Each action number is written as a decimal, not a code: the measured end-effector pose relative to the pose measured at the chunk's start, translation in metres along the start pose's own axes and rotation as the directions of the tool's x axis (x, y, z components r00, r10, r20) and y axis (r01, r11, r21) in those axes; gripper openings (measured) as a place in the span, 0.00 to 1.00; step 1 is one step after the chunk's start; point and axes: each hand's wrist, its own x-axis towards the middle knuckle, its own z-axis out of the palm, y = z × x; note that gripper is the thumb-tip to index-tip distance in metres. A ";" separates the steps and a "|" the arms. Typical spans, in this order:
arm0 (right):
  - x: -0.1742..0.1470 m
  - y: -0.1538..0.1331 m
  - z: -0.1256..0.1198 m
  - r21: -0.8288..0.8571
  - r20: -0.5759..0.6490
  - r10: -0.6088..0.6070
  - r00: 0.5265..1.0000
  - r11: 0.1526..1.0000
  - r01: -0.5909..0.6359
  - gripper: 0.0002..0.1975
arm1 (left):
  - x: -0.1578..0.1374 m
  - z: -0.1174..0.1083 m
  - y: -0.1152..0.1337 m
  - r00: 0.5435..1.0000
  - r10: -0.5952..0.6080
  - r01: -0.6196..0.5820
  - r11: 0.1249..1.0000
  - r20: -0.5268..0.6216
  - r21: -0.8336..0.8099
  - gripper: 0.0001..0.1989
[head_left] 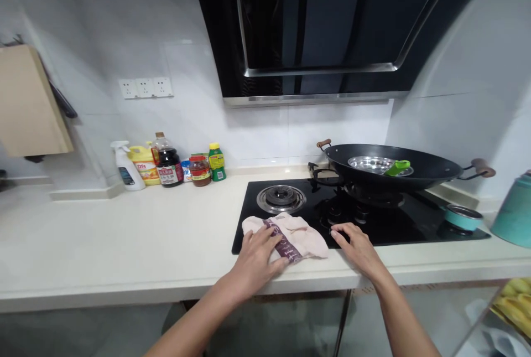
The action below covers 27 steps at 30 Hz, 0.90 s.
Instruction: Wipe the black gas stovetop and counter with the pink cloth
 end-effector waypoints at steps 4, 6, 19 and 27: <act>0.000 0.003 0.001 -0.039 0.018 -0.004 1.000 0.999 0.005 0.19 | 0.014 0.016 0.008 0.996 0.017 -0.030 0.990 0.090 0.141 0.41; 0.001 0.004 0.001 -0.058 0.030 -0.001 1.000 0.998 0.003 0.19 | 0.026 0.022 0.009 0.986 0.007 -0.036 0.985 0.166 0.170 0.49; -0.001 0.002 -0.003 -0.031 0.030 0.007 1.000 1.000 -0.007 0.18 | 0.012 0.013 -0.052 0.997 0.022 0.008 0.936 -0.079 0.352 0.30; -0.002 -0.002 -0.003 0.061 0.011 0.037 0.999 0.997 -0.038 0.19 | -0.018 -0.038 -0.088 0.901 -0.373 0.219 0.833 -0.222 -0.508 0.14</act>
